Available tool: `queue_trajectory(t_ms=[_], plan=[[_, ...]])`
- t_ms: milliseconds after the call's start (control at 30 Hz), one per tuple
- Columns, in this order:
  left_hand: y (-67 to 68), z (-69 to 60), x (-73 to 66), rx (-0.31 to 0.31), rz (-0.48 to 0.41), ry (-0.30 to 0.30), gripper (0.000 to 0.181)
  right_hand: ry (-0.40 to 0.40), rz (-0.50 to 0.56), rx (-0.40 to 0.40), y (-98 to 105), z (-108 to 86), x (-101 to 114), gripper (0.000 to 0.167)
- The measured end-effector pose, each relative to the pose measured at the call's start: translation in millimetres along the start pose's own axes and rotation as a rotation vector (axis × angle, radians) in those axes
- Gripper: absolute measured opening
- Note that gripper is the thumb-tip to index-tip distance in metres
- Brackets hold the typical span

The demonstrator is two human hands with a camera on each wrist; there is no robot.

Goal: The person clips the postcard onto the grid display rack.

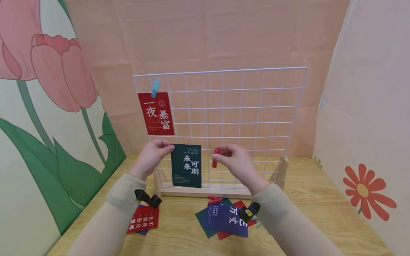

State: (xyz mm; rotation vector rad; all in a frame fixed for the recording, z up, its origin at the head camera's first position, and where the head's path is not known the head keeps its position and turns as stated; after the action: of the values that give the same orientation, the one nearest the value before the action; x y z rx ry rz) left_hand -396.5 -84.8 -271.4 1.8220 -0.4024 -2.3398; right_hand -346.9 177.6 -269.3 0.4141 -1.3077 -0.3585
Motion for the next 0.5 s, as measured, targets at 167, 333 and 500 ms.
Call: queue_trajectory(t_ms=[167, 333, 500], plan=[[0.2, 4.6, -8.1, 0.008, -0.043, -0.040, 0.017, 0.023, -0.030, 0.003, 4, 4.7, 14, 0.045], [3.3, 7.6, -16.6, -0.024, -0.065, -0.057, 0.017, 0.063, -0.026, -0.005, 9, 7.4, 30, 0.044], [6.8, 12.7, -24.4, -0.059, -0.057, -0.054, 0.018, 0.090, -0.016, -0.008, 14, 10.0, 42, 0.047]])
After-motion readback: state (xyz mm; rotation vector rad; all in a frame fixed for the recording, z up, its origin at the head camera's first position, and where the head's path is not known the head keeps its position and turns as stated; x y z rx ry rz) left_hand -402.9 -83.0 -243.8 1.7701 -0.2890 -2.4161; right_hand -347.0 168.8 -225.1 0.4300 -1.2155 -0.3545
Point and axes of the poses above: each hand's wrist, its own z-axis towards the middle knuckle, its own y-axis out of the back of the hand, x = y × z, the point moved 8 cm from there along z, towards the middle knuckle, and after that the axes turned 2 degrees about -y, right-handed, at the moved point
